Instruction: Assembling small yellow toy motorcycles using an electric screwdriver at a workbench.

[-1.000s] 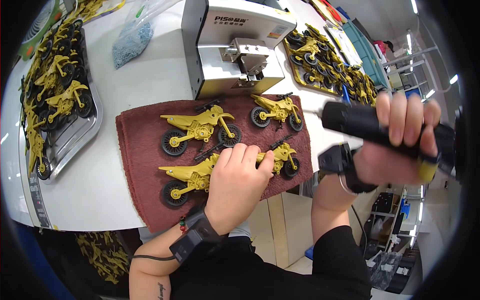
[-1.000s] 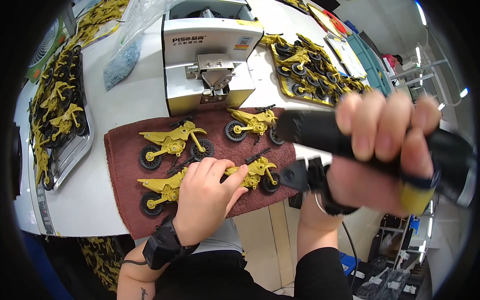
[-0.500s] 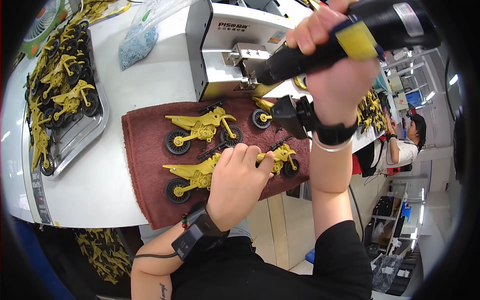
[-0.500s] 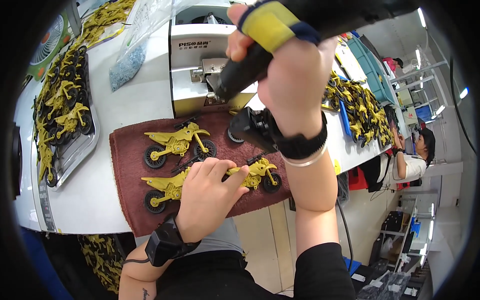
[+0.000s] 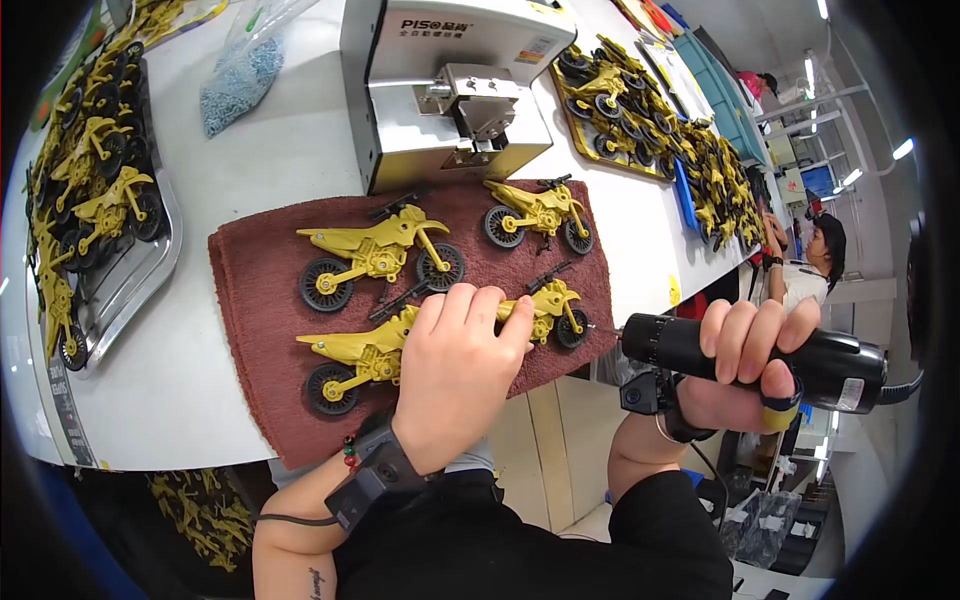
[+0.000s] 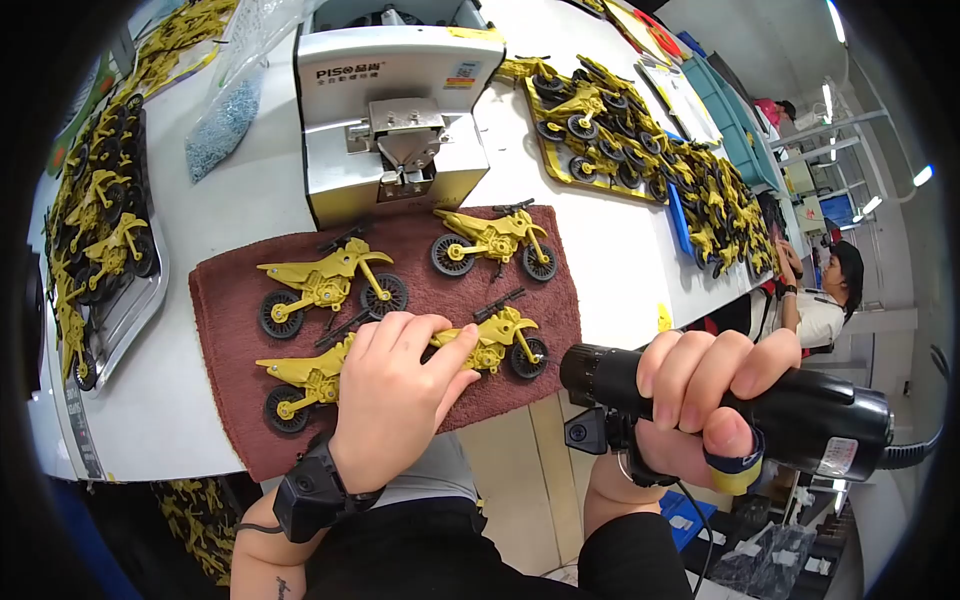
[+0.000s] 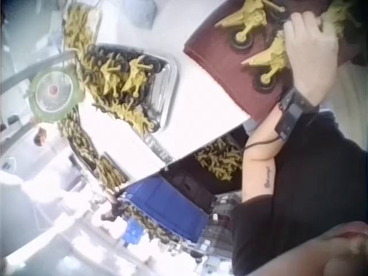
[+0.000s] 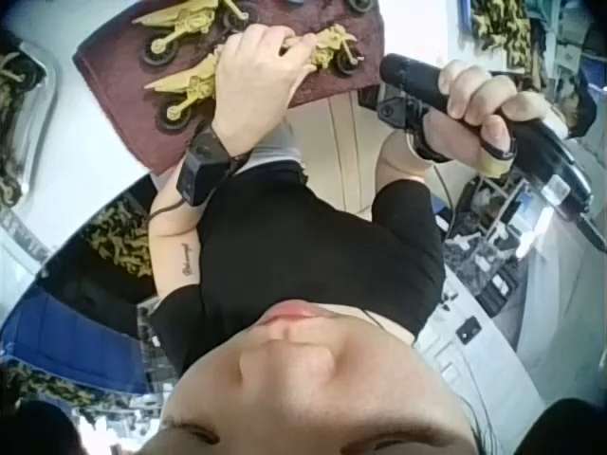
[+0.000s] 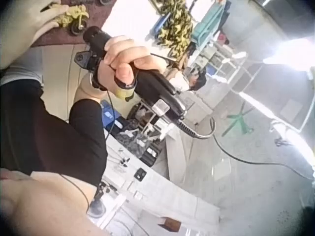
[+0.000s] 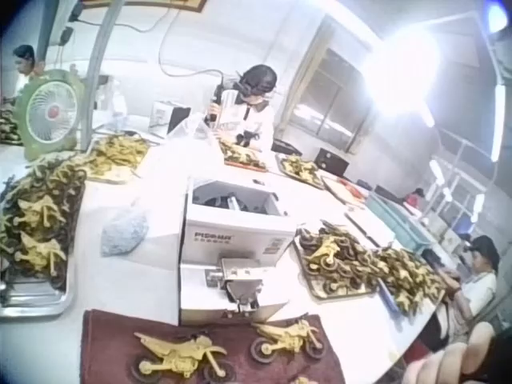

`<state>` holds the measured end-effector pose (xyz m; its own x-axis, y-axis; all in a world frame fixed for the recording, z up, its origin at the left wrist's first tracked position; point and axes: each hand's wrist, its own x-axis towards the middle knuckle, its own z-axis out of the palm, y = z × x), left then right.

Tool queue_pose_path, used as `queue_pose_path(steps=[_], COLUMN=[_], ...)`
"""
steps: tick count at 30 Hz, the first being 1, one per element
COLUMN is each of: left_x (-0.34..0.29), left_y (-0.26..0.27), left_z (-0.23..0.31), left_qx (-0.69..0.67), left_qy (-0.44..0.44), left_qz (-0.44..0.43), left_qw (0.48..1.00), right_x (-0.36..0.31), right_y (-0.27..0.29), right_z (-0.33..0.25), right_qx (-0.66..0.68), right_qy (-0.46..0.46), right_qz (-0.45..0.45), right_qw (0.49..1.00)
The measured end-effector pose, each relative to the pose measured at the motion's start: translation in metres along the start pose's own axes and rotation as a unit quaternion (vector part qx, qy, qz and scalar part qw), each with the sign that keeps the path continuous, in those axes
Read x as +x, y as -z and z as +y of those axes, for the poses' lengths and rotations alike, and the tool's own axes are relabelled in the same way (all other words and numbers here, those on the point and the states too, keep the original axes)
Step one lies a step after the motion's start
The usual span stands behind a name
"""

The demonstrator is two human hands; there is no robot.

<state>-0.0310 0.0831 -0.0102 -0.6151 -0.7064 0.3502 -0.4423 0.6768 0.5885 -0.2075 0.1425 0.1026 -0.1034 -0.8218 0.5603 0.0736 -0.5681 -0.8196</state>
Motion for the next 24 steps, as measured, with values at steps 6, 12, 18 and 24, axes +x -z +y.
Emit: queue_pose_path(steps=[6,12,18,24], left_x=[0.000,0.000,0.000,-0.002], left_y=[0.001,0.001,0.000,-0.002], left_z=[0.000,0.000,0.001,0.001], left_qx=[0.002,-0.005,0.001,0.028], left_qy=[0.002,-0.004,0.000,-0.003], left_qz=[-0.001,0.006,0.007,-0.007], left_qw=[1.000,1.000,1.000,1.000], right_x=[-0.013,-0.018,-0.020,-0.021], right_y=[0.006,0.007,0.004,-0.001], right_z=[0.009,0.023,0.025,0.029], right_qx=[0.000,-0.005,-0.015,-0.020], right_qy=[-0.012,-0.035,-0.021,-0.025], right_qz=[0.043,0.080,0.084,0.087], right_qw=[0.999,0.996,0.996,0.996])
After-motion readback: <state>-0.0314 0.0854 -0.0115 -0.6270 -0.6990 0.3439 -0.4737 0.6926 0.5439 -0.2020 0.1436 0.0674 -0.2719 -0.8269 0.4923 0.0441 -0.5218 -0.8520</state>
